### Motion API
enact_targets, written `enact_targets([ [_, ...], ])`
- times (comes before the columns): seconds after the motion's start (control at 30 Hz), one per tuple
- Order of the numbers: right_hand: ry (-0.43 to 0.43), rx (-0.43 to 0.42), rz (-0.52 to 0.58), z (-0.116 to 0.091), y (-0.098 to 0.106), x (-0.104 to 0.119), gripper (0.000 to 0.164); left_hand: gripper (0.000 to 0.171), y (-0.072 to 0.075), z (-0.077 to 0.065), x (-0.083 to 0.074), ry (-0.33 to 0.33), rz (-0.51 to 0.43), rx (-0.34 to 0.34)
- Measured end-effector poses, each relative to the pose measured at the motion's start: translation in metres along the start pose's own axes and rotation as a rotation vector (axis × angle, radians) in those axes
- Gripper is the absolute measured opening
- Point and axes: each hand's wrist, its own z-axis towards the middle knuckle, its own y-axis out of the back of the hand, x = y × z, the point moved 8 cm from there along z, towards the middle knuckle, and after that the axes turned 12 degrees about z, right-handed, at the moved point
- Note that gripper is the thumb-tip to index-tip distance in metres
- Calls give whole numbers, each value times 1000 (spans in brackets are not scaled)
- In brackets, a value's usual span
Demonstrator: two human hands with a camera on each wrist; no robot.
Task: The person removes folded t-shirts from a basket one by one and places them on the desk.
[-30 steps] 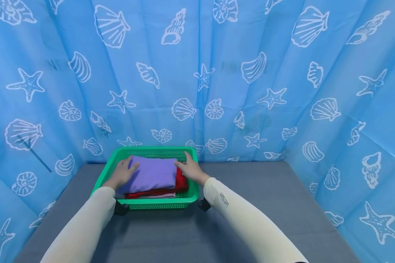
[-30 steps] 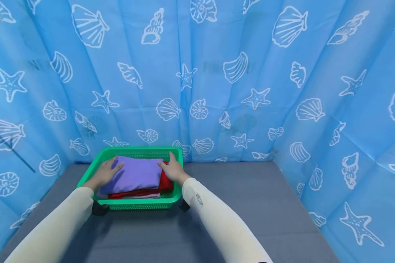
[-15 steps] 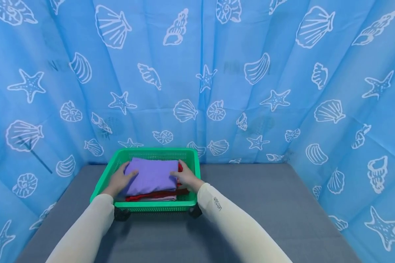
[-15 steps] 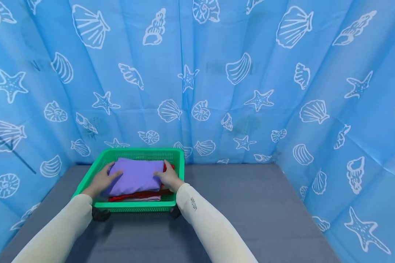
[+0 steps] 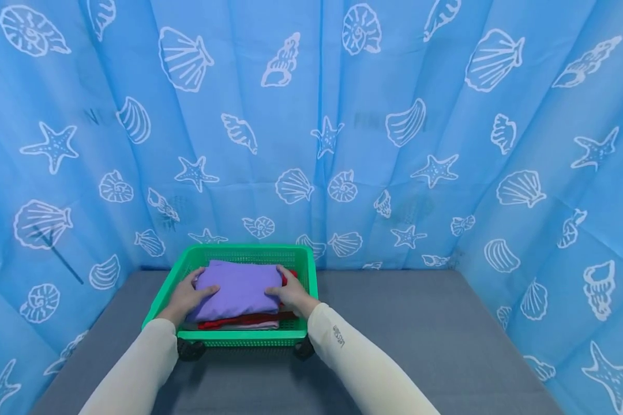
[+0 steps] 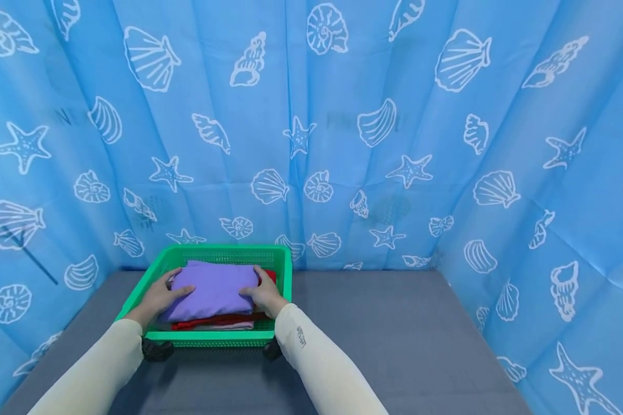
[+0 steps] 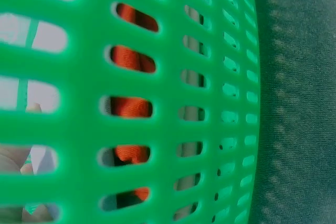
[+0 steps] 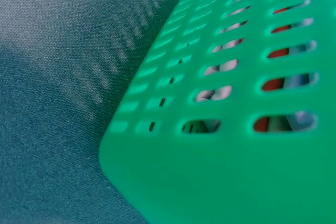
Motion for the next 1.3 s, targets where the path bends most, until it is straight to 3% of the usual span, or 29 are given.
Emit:
enact_targets([
  [0.6,-40,-1,2,4,-3,-3,81,82,-1,8,2,6,-24,25],
  [1.03,-30,4,32,9,-3,-8,81,75,5,5,1,0,-35,-45],
  [1.3,-1,-14,23,8,-2,-2,76,73,13,1,-5,-10,-15,-41],
])
